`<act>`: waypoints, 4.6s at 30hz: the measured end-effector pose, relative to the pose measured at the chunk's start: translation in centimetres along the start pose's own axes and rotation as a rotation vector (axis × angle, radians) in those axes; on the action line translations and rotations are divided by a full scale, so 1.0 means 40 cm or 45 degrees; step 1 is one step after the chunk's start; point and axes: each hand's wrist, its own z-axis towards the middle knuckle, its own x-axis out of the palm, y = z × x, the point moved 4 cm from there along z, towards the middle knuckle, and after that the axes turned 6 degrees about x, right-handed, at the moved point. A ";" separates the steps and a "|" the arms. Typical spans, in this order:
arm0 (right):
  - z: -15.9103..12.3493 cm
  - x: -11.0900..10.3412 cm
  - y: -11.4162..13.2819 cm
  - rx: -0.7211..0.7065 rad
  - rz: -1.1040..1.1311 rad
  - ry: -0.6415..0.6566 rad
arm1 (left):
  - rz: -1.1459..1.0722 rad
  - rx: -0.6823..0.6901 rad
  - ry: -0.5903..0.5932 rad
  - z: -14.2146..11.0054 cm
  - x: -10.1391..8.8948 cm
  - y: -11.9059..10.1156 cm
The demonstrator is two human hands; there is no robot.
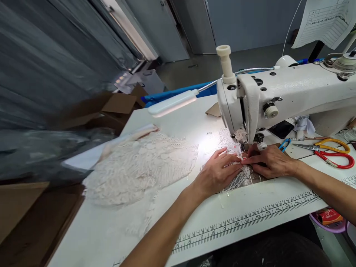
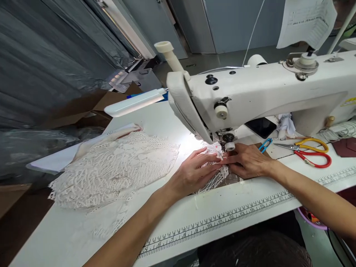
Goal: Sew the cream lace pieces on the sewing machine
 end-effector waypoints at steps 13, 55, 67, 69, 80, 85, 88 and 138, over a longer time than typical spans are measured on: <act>0.002 0.002 -0.002 0.081 0.022 -0.002 | -0.072 -0.016 -0.080 0.030 -0.012 -0.021; -0.010 -0.009 0.004 0.161 0.098 0.080 | 0.081 0.153 -0.041 0.023 0.003 -0.040; -0.014 -0.007 0.019 0.047 0.022 0.118 | 0.022 0.133 -0.017 0.018 0.006 -0.031; -0.013 -0.007 0.021 0.061 0.037 0.121 | 0.004 0.130 -0.021 0.019 0.005 -0.030; -0.012 -0.028 -0.007 0.343 0.270 -0.029 | 0.006 0.131 -0.021 0.017 0.007 -0.030; -0.014 -0.022 -0.005 0.312 0.220 -0.027 | -0.005 0.123 -0.020 0.016 0.009 -0.030; -0.016 -0.016 -0.007 0.291 0.180 0.004 | -0.007 0.113 -0.019 0.016 0.010 -0.028; -0.030 -0.008 0.025 -0.025 -0.047 -0.005 | 0.024 0.058 -0.008 0.015 0.006 -0.034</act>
